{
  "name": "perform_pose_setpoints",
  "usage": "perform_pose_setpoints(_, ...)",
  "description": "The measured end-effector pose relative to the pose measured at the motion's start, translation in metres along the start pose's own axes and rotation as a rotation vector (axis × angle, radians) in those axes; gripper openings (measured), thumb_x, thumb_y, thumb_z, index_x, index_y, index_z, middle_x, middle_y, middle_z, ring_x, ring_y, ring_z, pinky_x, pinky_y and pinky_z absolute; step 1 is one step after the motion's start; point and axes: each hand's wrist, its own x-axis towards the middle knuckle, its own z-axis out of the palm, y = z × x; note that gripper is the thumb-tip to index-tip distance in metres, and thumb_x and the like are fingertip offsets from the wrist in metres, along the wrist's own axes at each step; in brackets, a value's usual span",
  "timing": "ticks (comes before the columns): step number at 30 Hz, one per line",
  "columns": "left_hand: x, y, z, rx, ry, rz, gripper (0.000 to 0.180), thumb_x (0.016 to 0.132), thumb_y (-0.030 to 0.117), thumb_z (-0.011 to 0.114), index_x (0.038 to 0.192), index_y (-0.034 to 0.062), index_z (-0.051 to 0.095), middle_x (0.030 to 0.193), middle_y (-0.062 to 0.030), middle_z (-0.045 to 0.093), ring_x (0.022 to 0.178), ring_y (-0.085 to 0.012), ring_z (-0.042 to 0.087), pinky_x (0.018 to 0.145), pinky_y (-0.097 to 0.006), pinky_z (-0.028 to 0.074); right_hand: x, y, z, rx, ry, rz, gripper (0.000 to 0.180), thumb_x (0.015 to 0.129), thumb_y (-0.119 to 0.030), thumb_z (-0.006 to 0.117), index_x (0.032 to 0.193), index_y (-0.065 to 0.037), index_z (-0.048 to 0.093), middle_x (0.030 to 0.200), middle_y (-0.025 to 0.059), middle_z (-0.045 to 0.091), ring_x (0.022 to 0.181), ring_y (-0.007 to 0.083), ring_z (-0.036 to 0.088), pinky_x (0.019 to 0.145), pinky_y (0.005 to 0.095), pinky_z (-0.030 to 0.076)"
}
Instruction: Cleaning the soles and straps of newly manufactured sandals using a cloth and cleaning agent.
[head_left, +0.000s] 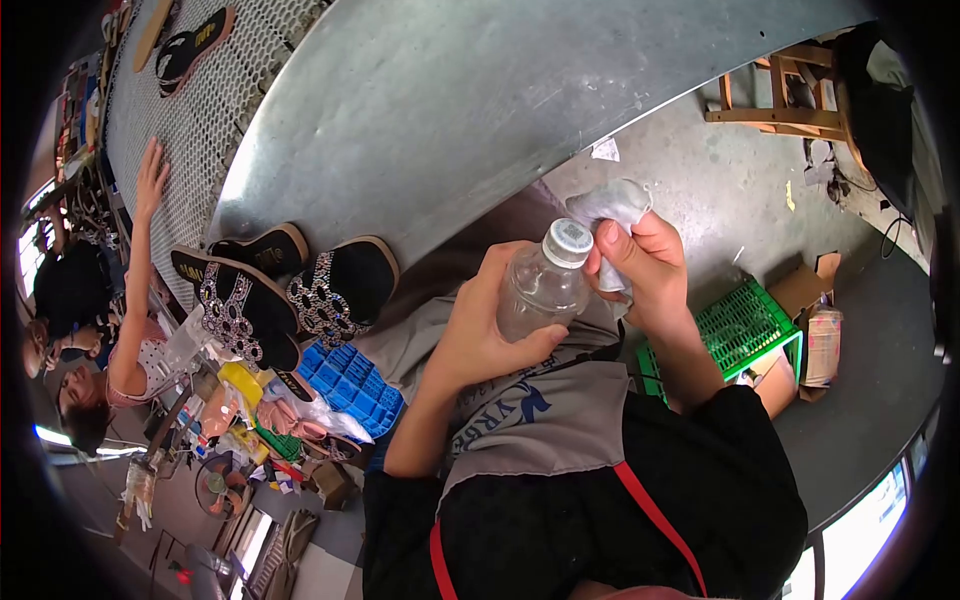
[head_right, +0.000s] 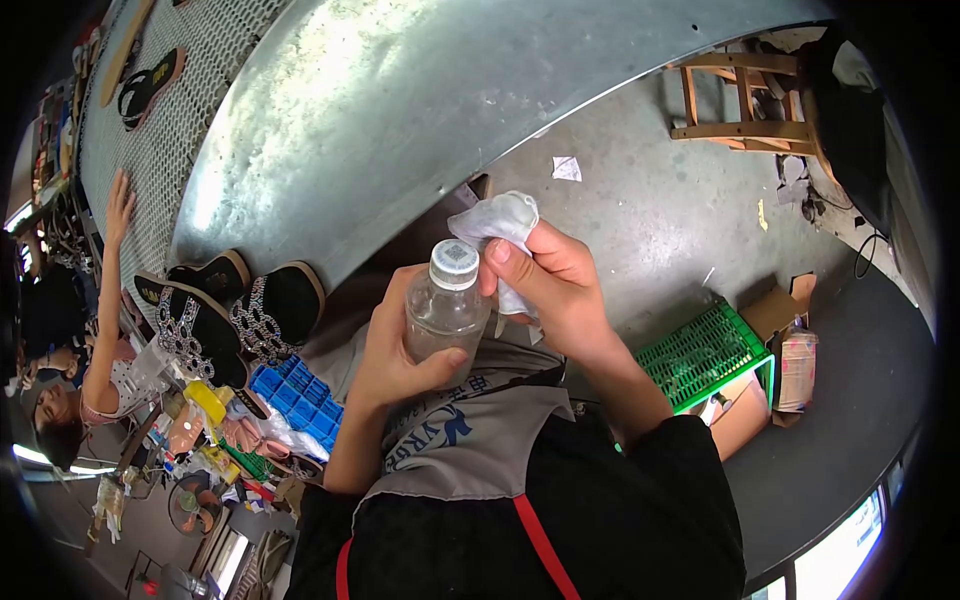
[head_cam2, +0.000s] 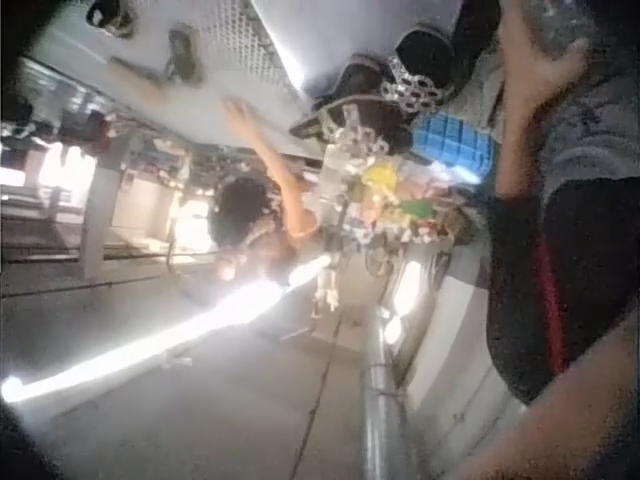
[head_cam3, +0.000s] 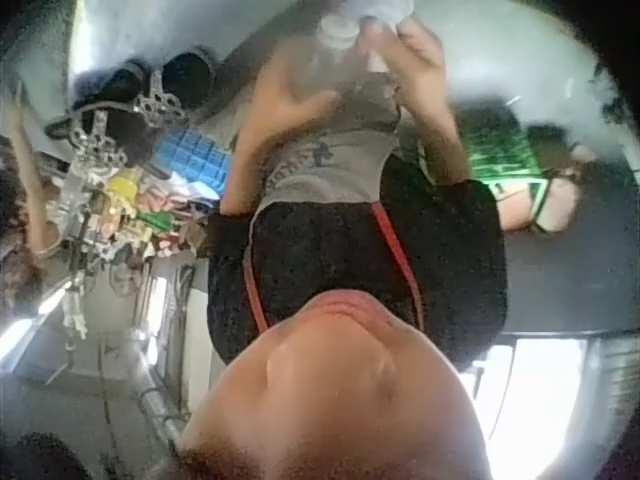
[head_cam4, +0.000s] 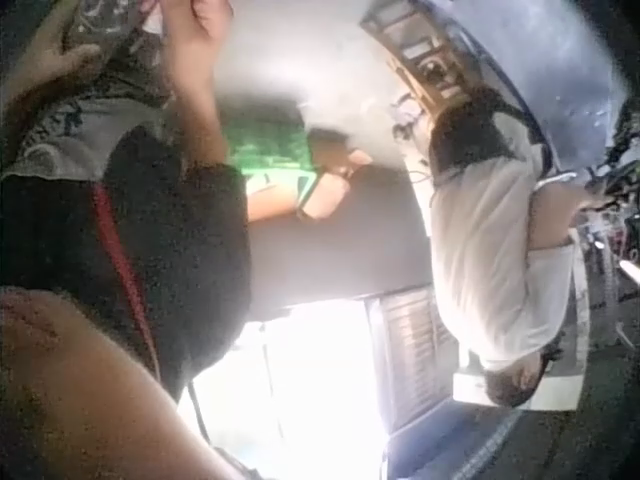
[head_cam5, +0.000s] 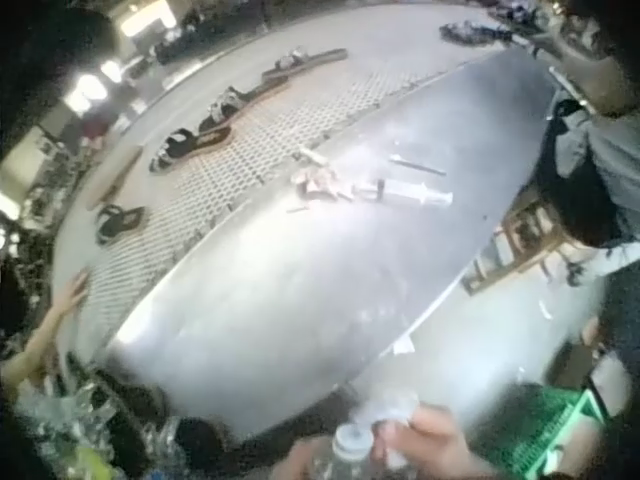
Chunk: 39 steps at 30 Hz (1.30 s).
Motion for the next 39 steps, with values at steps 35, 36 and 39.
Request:
perform_pose_setpoints(35, 0.116, 0.044, -0.025, 0.04, 0.565, 0.77, 0.086, 0.072, 0.018, 0.093, 0.144, 0.0036, 0.048, 0.133, -0.0156, 0.059, 0.121, -0.0309, 0.062, 0.103, -0.043, 0.05, 0.012, 0.024, -0.11, -0.516, 0.761, -0.201, 0.014, 0.11, -0.023, 0.059, 0.108, -0.011, 0.065, 0.092, -0.0043, 0.062, 0.062, -0.0003, 0.041, 0.047, 0.0186, 0.03)
perform_pose_setpoints(36, 0.123, 0.039, -0.027, 0.009, 0.562, 0.766, 0.084, 0.073, 0.018, 0.092, 0.143, 0.0035, 0.047, 0.135, -0.016, 0.058, 0.121, -0.0312, 0.062, 0.103, -0.042, 0.05, 0.007, 0.042, -0.14, -0.579, 0.712, -0.151, 0.014, 0.11, -0.024, 0.059, 0.106, -0.012, 0.065, 0.089, -0.0058, 0.061, 0.061, -0.0009, 0.041, 0.047, 0.0189, 0.029)
perform_pose_setpoints(39, 0.127, 0.033, -0.027, -0.031, 0.53, 0.759, 0.085, 0.075, 0.02, 0.092, 0.143, 0.0013, 0.044, 0.137, -0.0177, 0.055, 0.125, -0.033, 0.059, 0.105, -0.042, 0.048, -0.017, 0.079, -0.174, -0.624, 0.708, -0.032, 0.017, 0.11, -0.023, 0.058, 0.1, -0.012, 0.065, 0.076, -0.0084, 0.054, 0.052, -0.0011, 0.035, 0.045, 0.021, 0.026)
